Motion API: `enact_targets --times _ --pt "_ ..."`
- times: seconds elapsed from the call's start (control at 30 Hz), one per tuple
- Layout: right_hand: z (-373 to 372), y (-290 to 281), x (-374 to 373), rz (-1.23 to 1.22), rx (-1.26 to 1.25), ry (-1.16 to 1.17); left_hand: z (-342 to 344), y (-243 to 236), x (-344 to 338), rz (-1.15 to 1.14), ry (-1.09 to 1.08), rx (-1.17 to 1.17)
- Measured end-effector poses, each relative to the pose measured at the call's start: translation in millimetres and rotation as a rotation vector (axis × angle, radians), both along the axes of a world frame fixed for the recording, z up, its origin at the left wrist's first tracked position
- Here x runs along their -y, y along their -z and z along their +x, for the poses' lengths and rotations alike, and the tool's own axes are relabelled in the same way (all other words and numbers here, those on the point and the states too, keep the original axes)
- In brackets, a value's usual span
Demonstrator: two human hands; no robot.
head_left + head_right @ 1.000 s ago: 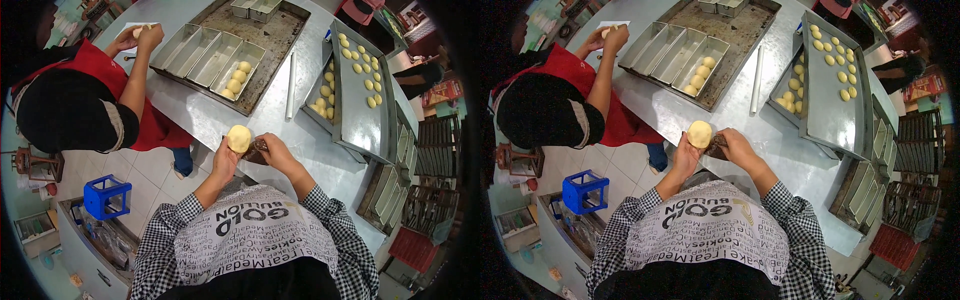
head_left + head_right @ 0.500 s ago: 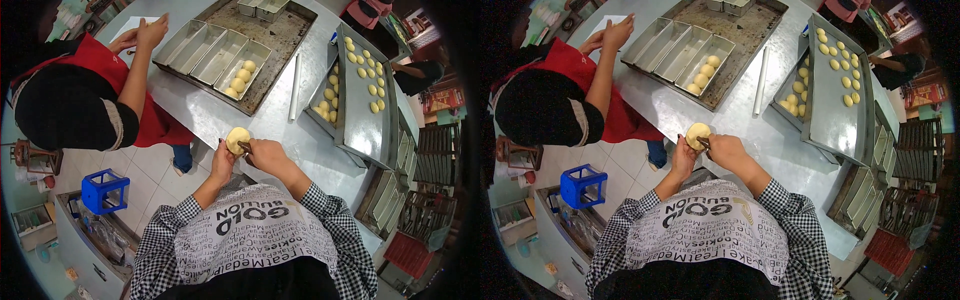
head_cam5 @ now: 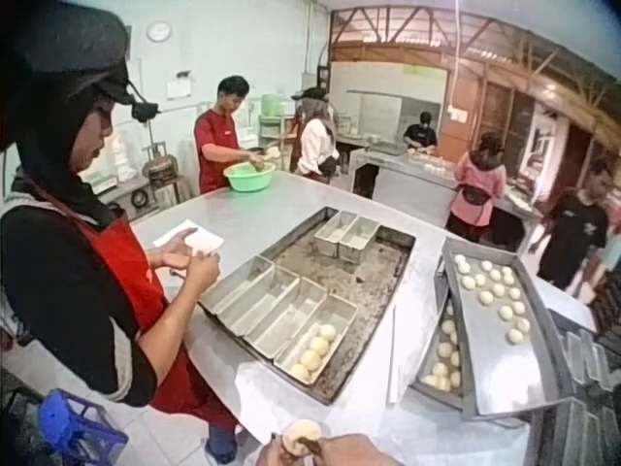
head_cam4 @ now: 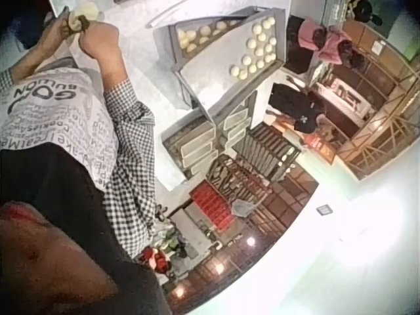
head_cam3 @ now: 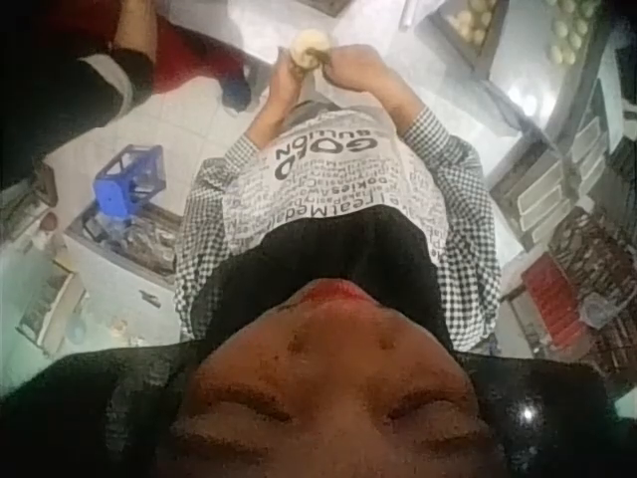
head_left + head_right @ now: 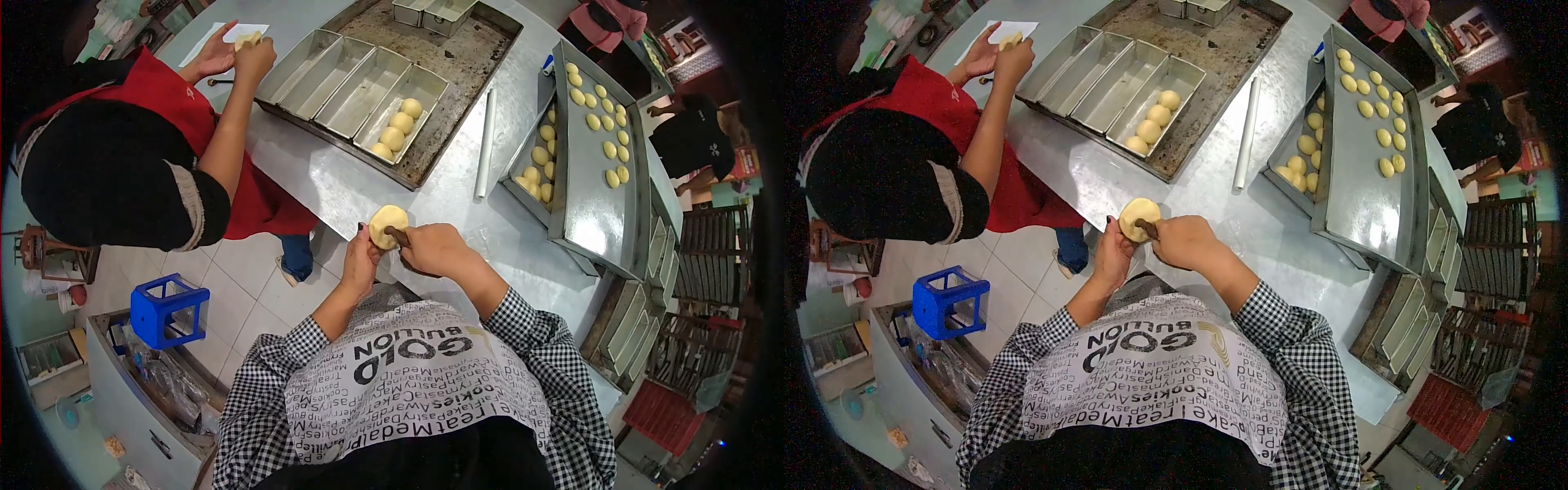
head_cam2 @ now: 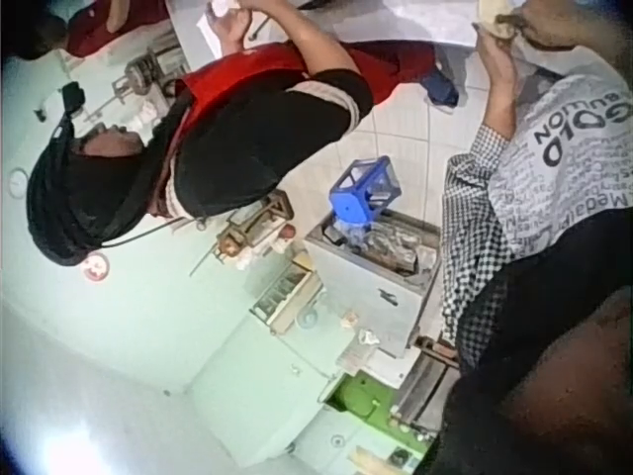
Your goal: Filling small dough portions with chocolate and arranging them into loaf pans in a bakery.
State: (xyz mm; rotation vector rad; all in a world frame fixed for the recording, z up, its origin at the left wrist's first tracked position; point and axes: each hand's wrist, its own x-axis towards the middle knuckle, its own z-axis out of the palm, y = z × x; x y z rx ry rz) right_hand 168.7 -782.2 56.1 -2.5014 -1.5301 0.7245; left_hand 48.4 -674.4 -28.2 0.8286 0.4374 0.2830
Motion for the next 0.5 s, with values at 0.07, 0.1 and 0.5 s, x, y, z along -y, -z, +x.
enact_targets --times 0.07,0.1,0.5 --pt "-1.4 -7.7 -2.6 -0.029 -0.066 0.028 0.5 1.1 -2.7 -0.046 -0.003 0.016" --pt "-1.8 -6.0 -2.1 -0.029 -0.066 0.028 -0.2 2.5 -3.8 -0.062 0.002 0.009" --pt "-2.8 -2.0 -6.0 0.024 -0.033 -0.047 -1.8 8.8 -7.1 -0.013 0.011 -0.037"
